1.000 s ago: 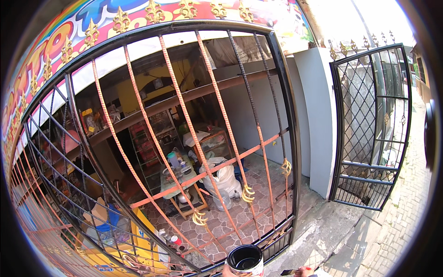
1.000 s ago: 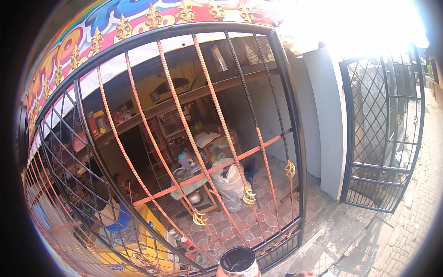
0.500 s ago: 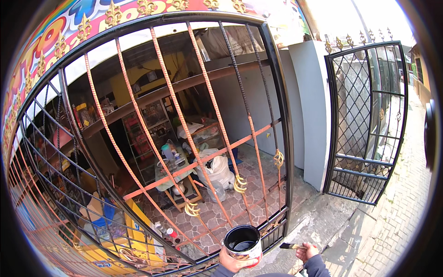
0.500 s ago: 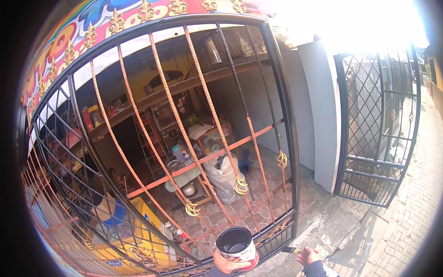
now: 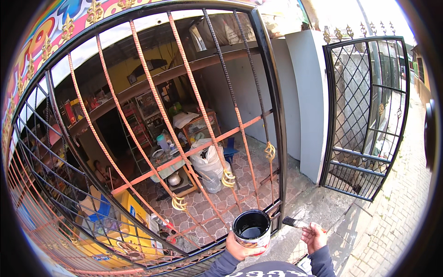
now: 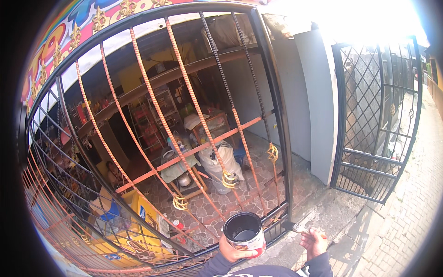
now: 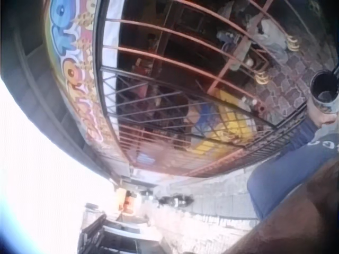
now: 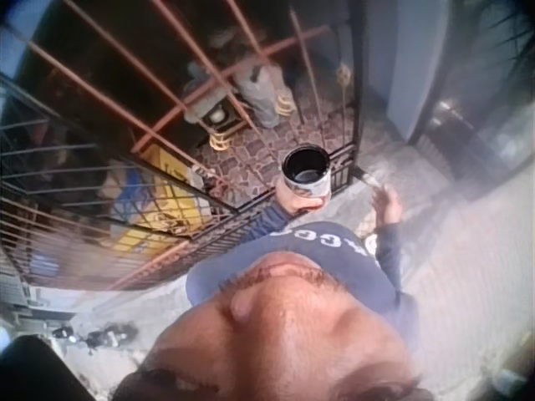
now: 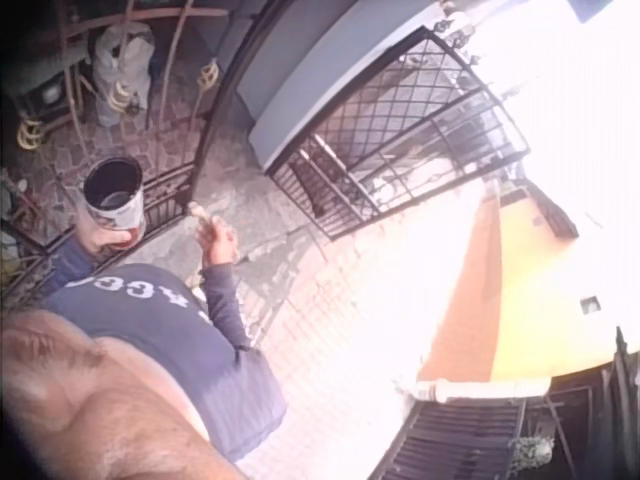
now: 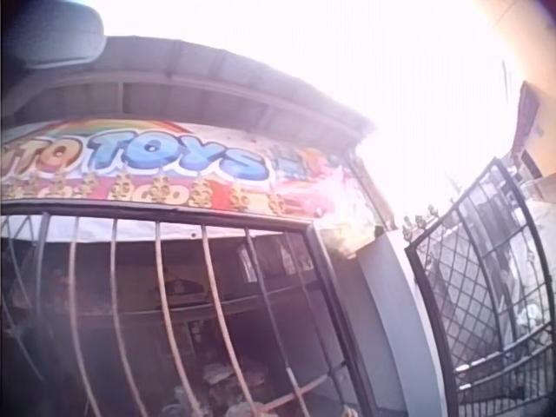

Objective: The person paints the vertical bars of a metal gate black using a paintbrush and a paint can. They repeatedly dip the brush into the can and apply paint to different sections of the gate, working from top to bottom.

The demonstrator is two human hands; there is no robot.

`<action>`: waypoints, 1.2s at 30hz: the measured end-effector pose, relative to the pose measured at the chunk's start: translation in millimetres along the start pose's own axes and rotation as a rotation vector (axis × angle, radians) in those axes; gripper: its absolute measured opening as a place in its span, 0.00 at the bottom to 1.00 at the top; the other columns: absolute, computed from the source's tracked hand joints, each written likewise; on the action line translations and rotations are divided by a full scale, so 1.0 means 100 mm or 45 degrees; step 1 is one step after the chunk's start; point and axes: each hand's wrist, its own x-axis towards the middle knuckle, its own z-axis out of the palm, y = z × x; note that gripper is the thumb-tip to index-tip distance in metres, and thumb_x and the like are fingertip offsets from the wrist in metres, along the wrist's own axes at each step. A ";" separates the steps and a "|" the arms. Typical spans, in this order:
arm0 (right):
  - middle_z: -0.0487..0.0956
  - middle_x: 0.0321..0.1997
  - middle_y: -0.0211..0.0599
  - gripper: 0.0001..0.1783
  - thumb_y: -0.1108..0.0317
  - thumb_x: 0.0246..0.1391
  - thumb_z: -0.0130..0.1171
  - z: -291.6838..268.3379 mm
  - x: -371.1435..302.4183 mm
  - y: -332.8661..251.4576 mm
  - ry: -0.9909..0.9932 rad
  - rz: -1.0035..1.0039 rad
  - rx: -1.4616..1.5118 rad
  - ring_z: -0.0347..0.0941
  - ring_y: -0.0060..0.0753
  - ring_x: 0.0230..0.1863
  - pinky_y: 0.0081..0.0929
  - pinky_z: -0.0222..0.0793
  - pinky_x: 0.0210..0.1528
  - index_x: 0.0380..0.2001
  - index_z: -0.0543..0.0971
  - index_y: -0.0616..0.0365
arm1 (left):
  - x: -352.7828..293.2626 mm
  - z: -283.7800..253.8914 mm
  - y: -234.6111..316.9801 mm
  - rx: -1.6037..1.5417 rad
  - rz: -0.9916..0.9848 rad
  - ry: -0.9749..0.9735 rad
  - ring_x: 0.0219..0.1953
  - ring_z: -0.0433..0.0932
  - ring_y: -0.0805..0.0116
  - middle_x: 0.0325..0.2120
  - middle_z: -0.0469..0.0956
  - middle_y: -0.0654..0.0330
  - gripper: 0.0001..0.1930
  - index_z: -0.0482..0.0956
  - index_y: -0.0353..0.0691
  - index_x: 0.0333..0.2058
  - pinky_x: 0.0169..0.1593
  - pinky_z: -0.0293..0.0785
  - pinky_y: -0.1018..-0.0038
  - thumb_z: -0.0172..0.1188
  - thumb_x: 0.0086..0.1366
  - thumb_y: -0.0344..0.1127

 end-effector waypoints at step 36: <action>0.81 0.31 0.42 0.13 0.64 0.63 0.54 -0.35 0.86 -0.15 0.073 0.072 -0.115 0.77 0.32 0.25 0.32 0.78 0.24 0.49 0.72 0.55 | 0.28 0.82 -0.66 0.139 0.110 0.150 0.57 0.78 0.60 0.55 0.78 0.51 0.53 0.64 0.33 0.63 0.63 0.72 0.62 0.86 0.36 0.31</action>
